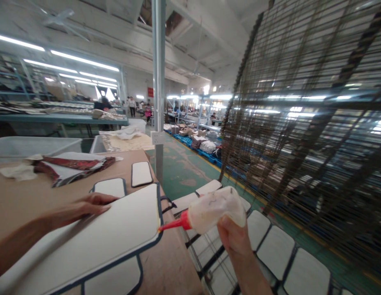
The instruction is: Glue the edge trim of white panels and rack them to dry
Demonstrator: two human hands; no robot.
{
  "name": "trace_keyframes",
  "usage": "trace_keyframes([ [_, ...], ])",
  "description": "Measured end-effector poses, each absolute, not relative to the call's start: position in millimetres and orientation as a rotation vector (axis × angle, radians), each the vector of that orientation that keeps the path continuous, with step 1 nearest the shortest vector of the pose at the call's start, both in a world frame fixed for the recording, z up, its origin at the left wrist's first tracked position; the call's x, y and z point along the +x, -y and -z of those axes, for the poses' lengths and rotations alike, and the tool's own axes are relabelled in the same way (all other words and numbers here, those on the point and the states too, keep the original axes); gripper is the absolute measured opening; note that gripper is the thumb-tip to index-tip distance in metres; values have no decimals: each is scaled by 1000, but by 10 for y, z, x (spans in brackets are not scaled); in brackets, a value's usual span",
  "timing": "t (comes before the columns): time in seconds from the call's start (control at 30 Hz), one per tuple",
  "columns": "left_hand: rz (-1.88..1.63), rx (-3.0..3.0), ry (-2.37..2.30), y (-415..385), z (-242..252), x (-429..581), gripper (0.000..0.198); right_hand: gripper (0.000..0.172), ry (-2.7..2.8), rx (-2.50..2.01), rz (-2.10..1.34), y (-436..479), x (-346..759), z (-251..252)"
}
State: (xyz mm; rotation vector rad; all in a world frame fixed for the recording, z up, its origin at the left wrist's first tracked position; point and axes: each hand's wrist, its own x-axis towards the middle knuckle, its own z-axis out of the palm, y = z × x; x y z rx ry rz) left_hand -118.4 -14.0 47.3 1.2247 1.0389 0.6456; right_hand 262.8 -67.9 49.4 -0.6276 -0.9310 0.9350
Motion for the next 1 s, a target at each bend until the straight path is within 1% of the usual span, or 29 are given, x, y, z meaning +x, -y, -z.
trace_keyframes([
  [0.1, -532, 1245, -928, 121, -433, -1201, 42, 68, 879, -656, -863, 692, 2610, -446],
  [0.23, -564, 1238, -917, 110, -365, -1202, 45, 66, 874, -631, -805, 718, 2586, -384],
  [0.4, -651, 1157, -960, 151, -316, -1119, 46, 68, 844, -626, -765, 759, 2537, -356],
  [0.47, -708, 1118, -988, 166, -300, -1081, 47, 63, 832, -618, -733, 758, 2516, -341],
  [0.63, -727, 1100, -954, 162, -236, -1024, 40, 39, 784, -541, -677, 706, 2467, -296],
  [0.7, -746, 1092, -934, 154, -193, -1003, 38, 38, 768, -522, -661, 684, 2440, -298],
  [0.9, -799, 1042, -905, 174, -63, -932, 40, 38, 759, -496, -594, 617, 2372, -317],
  [1.0, -810, 1015, -866, 194, 8, -907, 34, 36, 760, -538, -595, 573, 2363, -292],
])
